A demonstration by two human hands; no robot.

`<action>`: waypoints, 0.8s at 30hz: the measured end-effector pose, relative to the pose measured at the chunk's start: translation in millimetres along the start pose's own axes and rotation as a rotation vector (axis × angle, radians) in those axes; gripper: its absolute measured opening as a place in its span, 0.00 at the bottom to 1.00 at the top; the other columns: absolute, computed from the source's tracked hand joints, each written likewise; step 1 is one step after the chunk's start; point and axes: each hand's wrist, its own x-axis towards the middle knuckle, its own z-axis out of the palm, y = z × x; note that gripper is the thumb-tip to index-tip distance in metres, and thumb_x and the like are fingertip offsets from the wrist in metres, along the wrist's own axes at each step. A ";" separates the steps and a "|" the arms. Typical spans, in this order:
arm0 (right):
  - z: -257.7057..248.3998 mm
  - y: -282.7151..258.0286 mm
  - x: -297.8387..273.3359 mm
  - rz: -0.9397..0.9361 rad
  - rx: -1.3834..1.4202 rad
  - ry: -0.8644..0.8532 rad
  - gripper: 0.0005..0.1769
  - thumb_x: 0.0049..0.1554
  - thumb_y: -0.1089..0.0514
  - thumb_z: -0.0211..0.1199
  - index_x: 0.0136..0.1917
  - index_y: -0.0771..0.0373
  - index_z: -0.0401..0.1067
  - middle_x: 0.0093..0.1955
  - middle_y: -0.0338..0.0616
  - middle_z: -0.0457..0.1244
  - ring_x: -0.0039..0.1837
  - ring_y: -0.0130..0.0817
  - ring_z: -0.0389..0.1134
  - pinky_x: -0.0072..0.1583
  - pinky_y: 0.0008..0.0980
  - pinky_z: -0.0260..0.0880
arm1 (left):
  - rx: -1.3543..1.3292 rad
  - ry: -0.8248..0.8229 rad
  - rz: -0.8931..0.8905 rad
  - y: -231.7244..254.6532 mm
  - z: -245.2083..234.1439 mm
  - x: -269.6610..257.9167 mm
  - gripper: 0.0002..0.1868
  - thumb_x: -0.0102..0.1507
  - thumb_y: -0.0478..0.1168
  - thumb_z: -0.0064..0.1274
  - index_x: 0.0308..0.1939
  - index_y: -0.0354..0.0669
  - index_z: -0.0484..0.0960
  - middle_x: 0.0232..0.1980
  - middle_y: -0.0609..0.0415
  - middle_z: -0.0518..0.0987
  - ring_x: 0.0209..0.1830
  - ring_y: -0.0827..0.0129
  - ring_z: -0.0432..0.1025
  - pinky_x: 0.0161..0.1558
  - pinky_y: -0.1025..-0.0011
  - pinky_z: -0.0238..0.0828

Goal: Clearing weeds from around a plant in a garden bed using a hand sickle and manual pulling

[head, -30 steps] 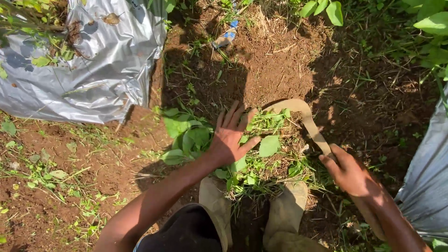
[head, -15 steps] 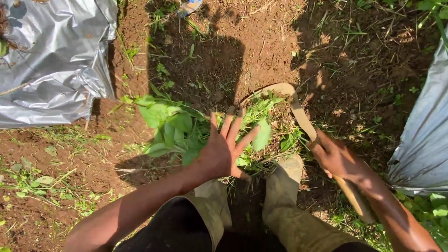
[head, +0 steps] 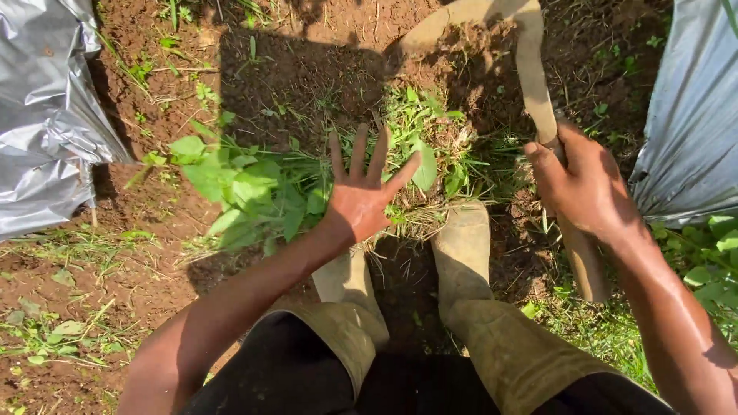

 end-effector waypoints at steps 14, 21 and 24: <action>-27.5 -26.1 -34.6 0.173 0.469 0.409 0.04 0.74 0.66 0.43 0.54 0.62 0.56 0.36 0.44 0.51 0.30 0.34 0.52 0.28 0.35 0.53 | -0.020 0.458 -0.214 -144.5 -12.9 64.8 0.48 0.47 0.53 0.82 0.68 0.57 0.74 0.61 0.48 0.74 0.59 0.53 0.68 0.56 0.49 0.70; -15.3 -5.4 -30.2 0.137 0.579 0.392 0.06 0.74 0.63 0.47 0.51 0.59 0.57 0.36 0.41 0.53 0.28 0.30 0.54 0.26 0.31 0.58 | -0.055 0.064 -0.236 -104.5 -72.2 59.8 0.64 0.63 0.86 0.55 0.84 0.51 0.42 0.77 0.26 0.48 0.80 0.32 0.40 0.72 0.26 0.27; -11.7 -8.9 -22.6 0.142 0.604 0.393 0.08 0.75 0.62 0.47 0.50 0.59 0.57 0.36 0.40 0.53 0.29 0.30 0.54 0.27 0.31 0.59 | 0.084 0.165 0.233 -44.0 -69.8 48.9 0.62 0.63 0.92 0.44 0.85 0.65 0.39 0.84 0.43 0.34 0.84 0.41 0.29 0.73 0.24 0.18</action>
